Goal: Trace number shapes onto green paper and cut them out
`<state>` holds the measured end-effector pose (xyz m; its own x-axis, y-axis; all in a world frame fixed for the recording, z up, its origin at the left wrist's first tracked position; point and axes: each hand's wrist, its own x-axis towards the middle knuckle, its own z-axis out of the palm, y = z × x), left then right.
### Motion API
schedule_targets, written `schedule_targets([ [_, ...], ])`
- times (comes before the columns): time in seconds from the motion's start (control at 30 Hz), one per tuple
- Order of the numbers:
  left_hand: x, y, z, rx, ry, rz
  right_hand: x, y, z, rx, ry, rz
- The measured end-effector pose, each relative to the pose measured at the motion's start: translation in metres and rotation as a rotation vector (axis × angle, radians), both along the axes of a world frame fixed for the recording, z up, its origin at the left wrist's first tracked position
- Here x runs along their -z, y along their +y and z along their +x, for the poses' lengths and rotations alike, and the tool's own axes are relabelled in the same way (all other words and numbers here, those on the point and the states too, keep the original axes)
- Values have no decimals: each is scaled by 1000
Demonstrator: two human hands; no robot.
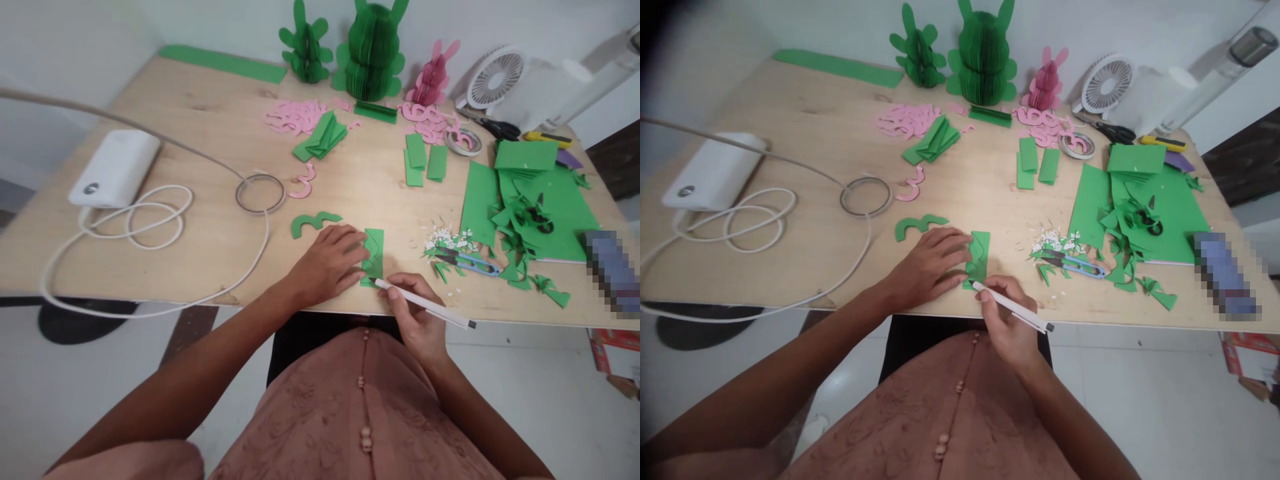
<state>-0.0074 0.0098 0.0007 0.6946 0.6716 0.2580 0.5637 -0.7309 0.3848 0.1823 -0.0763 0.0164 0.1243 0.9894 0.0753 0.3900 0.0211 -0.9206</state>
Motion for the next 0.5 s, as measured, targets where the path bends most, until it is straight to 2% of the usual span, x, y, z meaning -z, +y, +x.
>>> schedule_targets([
  [0.23,1,1,-1,5,-32,6,-1,2,-6,-36,-258,125],
  [0.5,2,1,-1,13,-42,16,1,2,-6,-65,-308,171],
])
